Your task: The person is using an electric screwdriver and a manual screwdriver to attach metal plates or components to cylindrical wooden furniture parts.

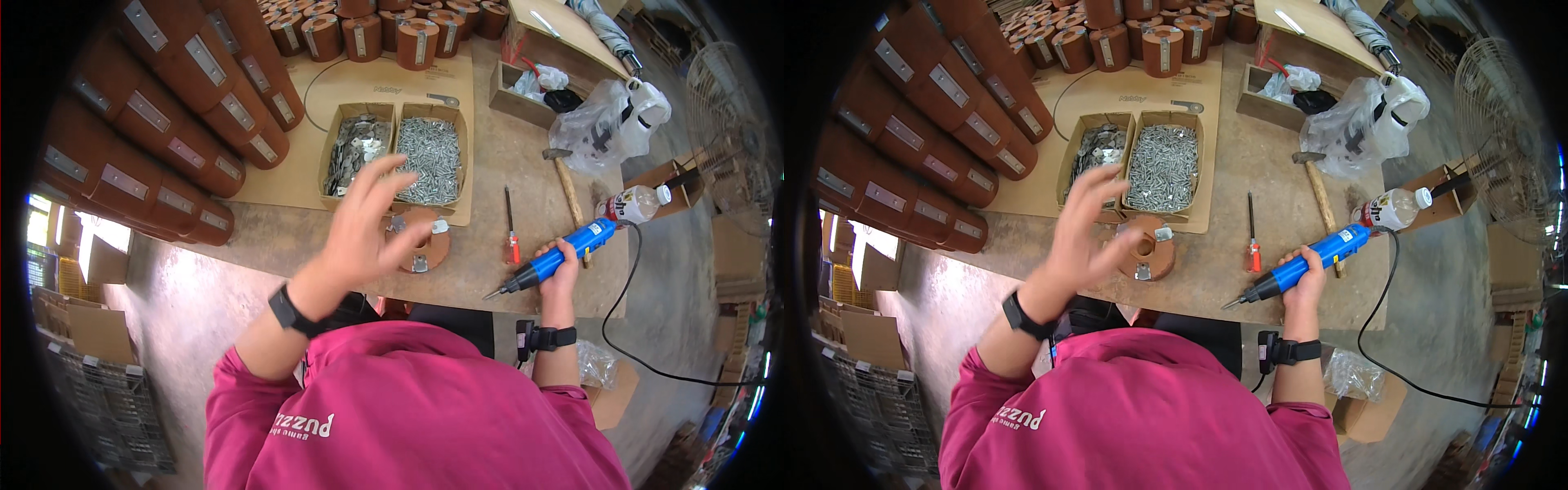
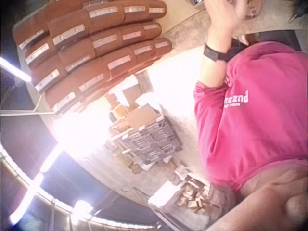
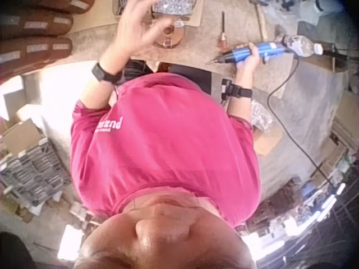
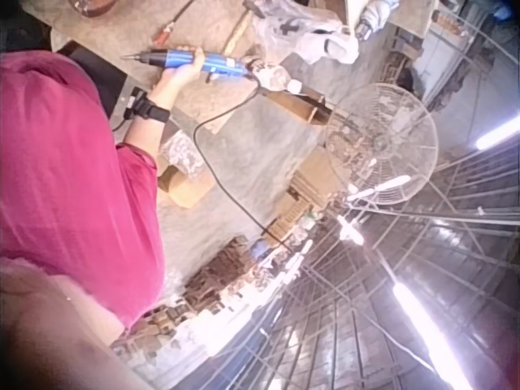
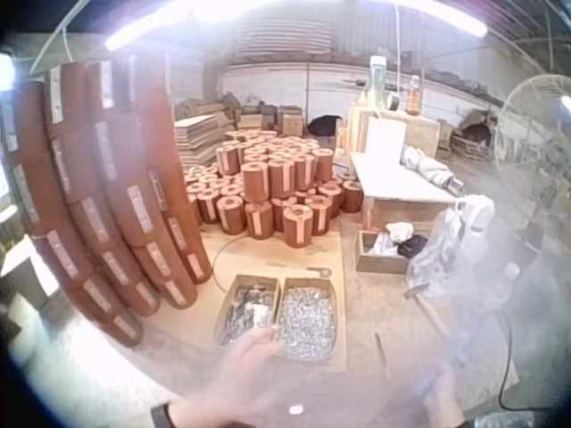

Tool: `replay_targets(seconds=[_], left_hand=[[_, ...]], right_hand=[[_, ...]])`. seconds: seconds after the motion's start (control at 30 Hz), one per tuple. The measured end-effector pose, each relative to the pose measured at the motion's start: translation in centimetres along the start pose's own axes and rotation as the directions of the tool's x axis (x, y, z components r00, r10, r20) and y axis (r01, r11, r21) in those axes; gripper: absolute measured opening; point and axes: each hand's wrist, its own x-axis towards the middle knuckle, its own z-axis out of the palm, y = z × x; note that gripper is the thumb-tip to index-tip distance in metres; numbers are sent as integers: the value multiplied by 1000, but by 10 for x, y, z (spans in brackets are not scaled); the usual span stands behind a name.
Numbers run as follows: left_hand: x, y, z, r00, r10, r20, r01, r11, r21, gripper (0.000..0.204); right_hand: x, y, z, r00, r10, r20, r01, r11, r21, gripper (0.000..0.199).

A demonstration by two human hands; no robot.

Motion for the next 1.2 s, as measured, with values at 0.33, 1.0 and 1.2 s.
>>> replay_targets(seconds=[0.33, 1.0, 1.2], left_hand=[[59, -69, 53, 533, -396, 747, -176, 812, 556, 14], [49, -76, 39, 813, -281, 510, -24, 859, 511, 14], [51, -24, -4, 848, -353, 397, 335, 935, 115, 9]], right_hand=[[-2, 4, 1, 1000, 7, 24, -7, 1000, -3, 15], [-93, -98, 82, 877, -431, 213, 456, 886, -88, 20], [-127, -112, 118, 590, -581, 560, 584, 787, 200, 43]])
